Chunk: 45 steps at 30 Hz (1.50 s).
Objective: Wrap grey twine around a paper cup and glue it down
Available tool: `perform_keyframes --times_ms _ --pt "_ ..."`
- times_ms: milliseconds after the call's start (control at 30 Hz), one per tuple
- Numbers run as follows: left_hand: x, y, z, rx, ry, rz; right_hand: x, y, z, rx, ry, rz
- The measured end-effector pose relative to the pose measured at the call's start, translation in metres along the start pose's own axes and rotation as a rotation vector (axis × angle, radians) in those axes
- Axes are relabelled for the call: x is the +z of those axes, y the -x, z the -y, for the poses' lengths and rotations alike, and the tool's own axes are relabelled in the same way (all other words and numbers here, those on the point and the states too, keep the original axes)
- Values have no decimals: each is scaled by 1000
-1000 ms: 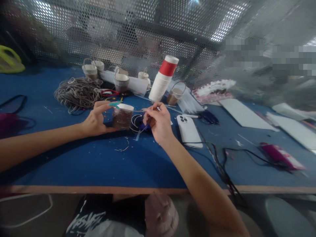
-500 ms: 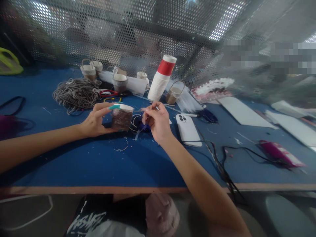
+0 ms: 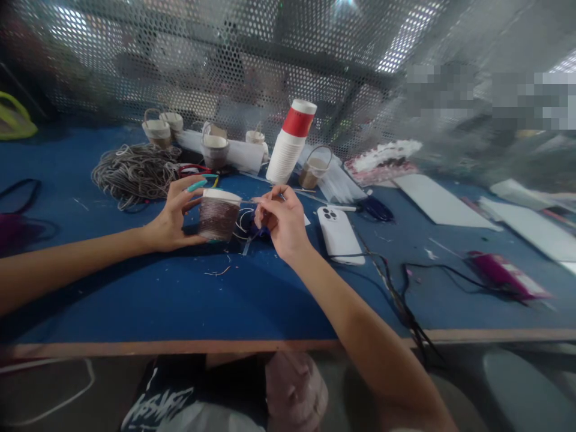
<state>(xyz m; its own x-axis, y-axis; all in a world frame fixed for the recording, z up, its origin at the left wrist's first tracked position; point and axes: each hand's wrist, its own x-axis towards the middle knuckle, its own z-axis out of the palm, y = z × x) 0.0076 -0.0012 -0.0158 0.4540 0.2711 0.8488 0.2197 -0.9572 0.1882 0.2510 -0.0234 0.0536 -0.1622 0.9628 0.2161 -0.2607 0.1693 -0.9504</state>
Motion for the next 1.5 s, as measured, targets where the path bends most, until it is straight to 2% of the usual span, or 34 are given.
perform_keyframes --times_ms 233,433,700,1067,1500 --pt "-1 -2 1 114 -107 -64 1 0 -2 -2 -6 9" --pt "-1 -1 2 179 -117 -67 3 1 -2 18 -18 -24" --pt "-4 -2 1 188 -156 -13 5 2 -4 32 -16 -36" --pt "-5 -4 -2 178 -98 20 10 4 -6 67 20 -57" --pt "-5 -1 1 152 -12 12 12 3 -12 76 64 -42"
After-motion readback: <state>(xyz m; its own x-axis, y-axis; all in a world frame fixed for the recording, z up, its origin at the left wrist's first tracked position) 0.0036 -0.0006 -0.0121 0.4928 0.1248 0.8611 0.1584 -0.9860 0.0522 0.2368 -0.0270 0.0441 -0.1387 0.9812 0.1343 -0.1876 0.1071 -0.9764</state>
